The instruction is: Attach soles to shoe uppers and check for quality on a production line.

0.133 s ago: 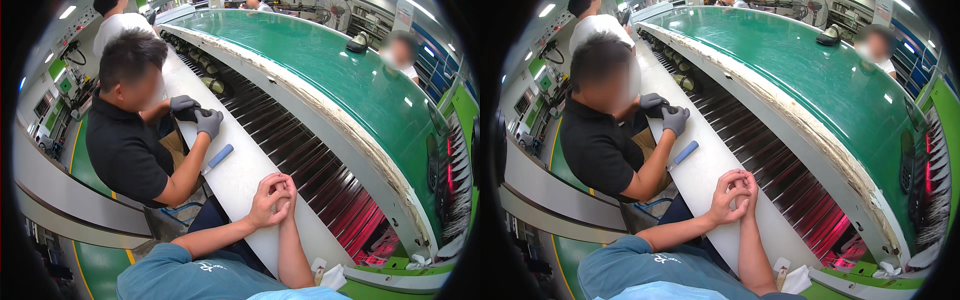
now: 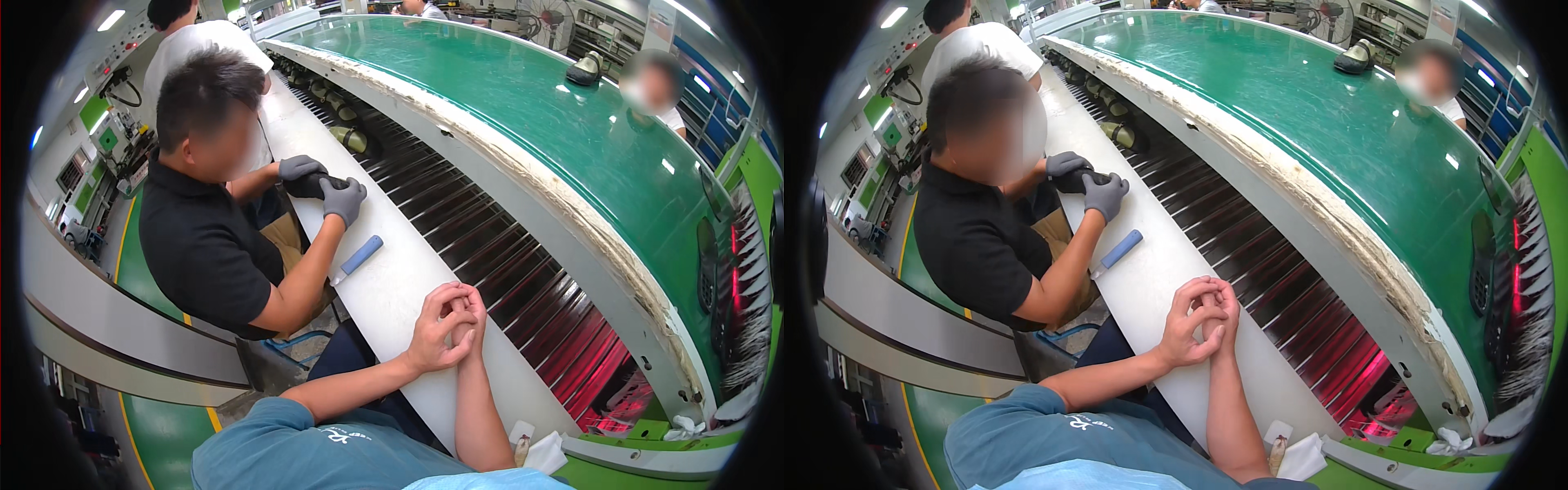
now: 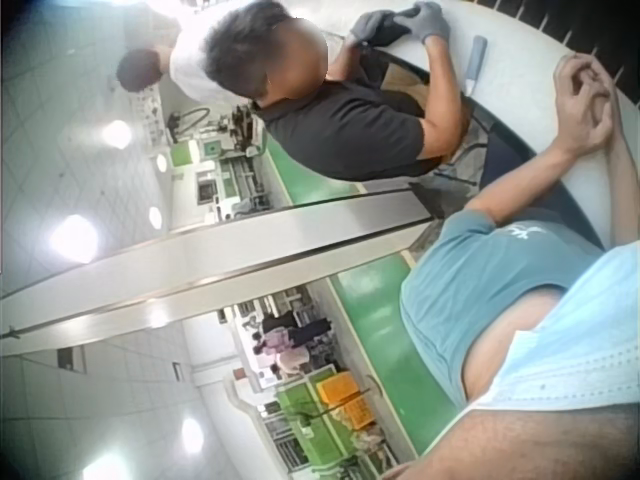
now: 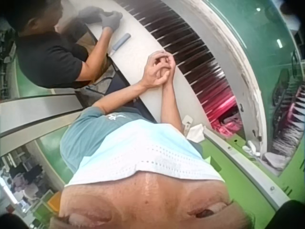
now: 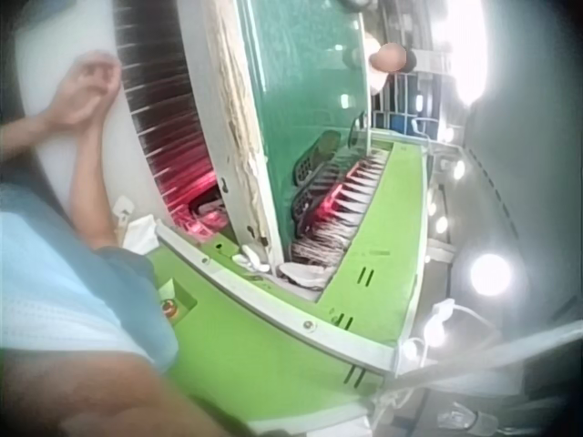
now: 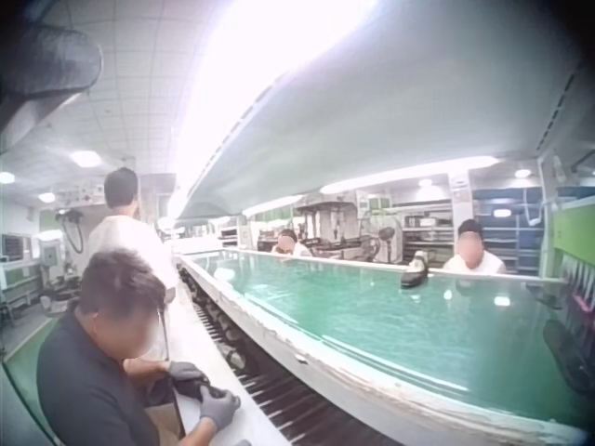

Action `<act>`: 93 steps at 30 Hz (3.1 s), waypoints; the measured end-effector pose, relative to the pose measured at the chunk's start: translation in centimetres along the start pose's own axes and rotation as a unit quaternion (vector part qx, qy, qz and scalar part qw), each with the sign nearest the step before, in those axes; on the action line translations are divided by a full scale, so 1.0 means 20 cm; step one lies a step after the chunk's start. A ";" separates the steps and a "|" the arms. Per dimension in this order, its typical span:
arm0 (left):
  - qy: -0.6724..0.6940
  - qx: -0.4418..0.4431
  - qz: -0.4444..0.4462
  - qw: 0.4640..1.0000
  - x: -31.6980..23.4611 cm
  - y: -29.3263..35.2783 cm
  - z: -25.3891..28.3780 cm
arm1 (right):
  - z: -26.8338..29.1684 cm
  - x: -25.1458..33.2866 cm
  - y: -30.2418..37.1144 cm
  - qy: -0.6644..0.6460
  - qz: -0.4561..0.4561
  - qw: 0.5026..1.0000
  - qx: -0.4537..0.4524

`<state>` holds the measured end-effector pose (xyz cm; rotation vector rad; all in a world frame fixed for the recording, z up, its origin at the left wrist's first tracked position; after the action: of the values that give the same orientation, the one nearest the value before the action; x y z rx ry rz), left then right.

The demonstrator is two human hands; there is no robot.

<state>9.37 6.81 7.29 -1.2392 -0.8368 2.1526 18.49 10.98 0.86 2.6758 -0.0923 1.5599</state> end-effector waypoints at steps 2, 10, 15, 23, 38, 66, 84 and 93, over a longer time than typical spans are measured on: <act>0.001 0.000 -0.002 1.000 0.00 0.00 0.00 | 0.01 0.00 0.00 -0.017 -0.015 1.000 -0.001; 0.013 0.002 0.010 1.000 0.00 0.00 -0.01 | 0.01 0.00 0.00 0.007 -0.010 1.000 -0.003; 0.008 0.011 0.000 1.000 -0.02 -0.01 -0.03 | 0.11 -0.08 -0.04 0.020 0.005 1.000 -0.007; 0.009 0.011 0.010 1.000 0.00 0.00 -0.01 | 0.08 -0.11 -0.03 0.013 -0.010 1.000 -0.001; 0.001 0.008 0.009 1.000 0.00 0.00 -0.02 | 0.06 -0.09 -0.02 -0.014 -0.015 1.000 0.005; 0.005 0.015 0.011 1.000 0.03 0.01 -0.03 | 0.10 -0.13 -0.03 0.020 -0.016 1.000 0.010; 0.028 0.012 0.028 0.999 0.03 0.02 -0.03 | 0.05 -0.16 -0.04 -0.003 -0.009 1.000 0.012; 0.031 0.013 0.034 0.999 0.02 0.01 -0.04 | 0.04 -0.13 -0.05 -0.046 0.078 0.994 0.058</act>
<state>9.77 7.19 6.65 -1.3310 -0.7485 2.1596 18.05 11.98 -1.84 2.8937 -0.2259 1.5261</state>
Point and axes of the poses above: each hand's wrist, its own y-axis away from the middle knuckle, its own z-axis out of the back of the hand, x = y × z, the point moved 4 cm from there along -y, towards the middle knuckle, and after that the axes turned 3 degrees about -y, right-handed, at the moved point
